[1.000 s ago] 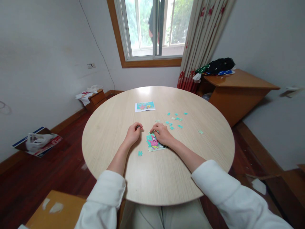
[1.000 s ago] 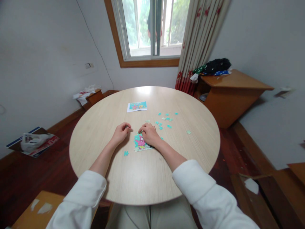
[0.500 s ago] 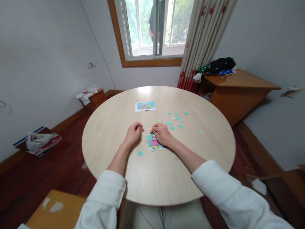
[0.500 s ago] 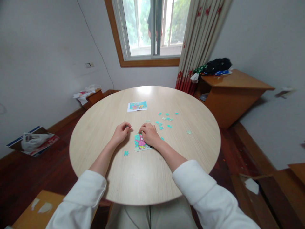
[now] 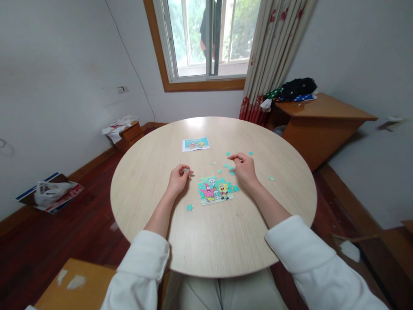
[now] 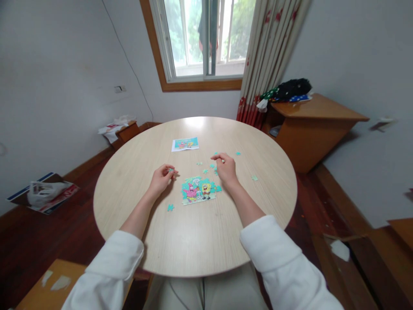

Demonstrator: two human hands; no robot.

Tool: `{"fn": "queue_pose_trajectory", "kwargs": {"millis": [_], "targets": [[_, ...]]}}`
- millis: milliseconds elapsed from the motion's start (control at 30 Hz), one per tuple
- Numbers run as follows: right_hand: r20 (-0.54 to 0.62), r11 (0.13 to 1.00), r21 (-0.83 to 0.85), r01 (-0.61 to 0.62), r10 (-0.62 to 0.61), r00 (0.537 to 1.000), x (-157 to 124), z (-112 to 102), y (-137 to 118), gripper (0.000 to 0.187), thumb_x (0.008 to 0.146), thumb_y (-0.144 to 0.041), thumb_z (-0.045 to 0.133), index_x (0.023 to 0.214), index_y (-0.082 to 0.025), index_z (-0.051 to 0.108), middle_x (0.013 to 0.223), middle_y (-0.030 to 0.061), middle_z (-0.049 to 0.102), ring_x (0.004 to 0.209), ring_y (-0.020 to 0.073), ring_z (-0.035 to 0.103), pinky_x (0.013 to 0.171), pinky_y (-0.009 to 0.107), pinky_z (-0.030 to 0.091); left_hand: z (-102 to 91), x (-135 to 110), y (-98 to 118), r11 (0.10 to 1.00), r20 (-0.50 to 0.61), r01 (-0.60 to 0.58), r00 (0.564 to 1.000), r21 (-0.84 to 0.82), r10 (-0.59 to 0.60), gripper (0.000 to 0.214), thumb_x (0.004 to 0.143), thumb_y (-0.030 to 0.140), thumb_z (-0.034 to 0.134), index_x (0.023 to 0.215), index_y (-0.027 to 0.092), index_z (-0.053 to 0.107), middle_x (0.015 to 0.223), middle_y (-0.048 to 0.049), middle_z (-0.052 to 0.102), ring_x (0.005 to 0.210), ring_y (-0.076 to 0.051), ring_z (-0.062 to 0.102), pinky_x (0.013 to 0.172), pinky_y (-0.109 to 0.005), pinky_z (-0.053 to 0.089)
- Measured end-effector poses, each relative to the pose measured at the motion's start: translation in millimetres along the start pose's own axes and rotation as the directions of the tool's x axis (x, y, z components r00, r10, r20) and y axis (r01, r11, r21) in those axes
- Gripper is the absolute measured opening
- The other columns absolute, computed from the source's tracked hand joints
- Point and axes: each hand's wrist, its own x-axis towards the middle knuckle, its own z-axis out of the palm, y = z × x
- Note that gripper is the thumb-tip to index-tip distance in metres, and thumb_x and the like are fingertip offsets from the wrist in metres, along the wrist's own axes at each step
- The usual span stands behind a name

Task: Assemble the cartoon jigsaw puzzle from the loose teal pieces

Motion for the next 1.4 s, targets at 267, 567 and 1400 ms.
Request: {"fn": "queue_pose_trajectory", "kwargs": {"millis": [267,567,1400], "targets": [[0.199,0.969,-0.183,-0.163,0.199,0.960,2,-15,-3,0.020,0.063,-0.015,0.039,0.053,-0.017,0.056,0.044,-0.0028,0.049,0.044,0.0104,0.044,0.048,0.023,0.034,-1.6,-2,6,0.988,-0.054,0.080,0.995,-0.134,-0.087,0.018,0.067,0.020,0.063,0.079,0.014,0.051,0.068,-0.0023,0.066,0.052,-0.010,0.059,0.059,-0.028,0.051],[0.368,0.919,-0.379,-0.110,0.259,0.893,-2,-23,-7,0.021,0.066,-0.011,0.035,0.050,-0.019,0.045,0.036,-0.0033,0.047,0.038,0.0116,0.051,0.047,0.021,0.034,-6.2,-5,13,0.946,0.026,0.177,0.984,-0.272,-0.176,0.024,0.068,0.020,0.065,0.086,0.013,0.052,0.075,-0.0039,0.066,0.055,-0.011,0.061,0.057,-0.030,0.055],[0.513,0.966,-0.171,-0.195,0.257,0.819,-17,0,-14,0.021,0.067,-0.007,0.037,0.051,-0.017,0.045,0.041,-0.0037,0.049,0.039,0.0092,0.055,0.040,0.016,0.037,-12.2,-17,22,0.822,0.641,0.542,0.696,-0.174,-0.323,0.026,0.073,0.024,0.070,0.093,0.010,0.064,0.079,-0.0139,0.071,0.070,-0.020,0.069,0.074,-0.036,0.053]]}}
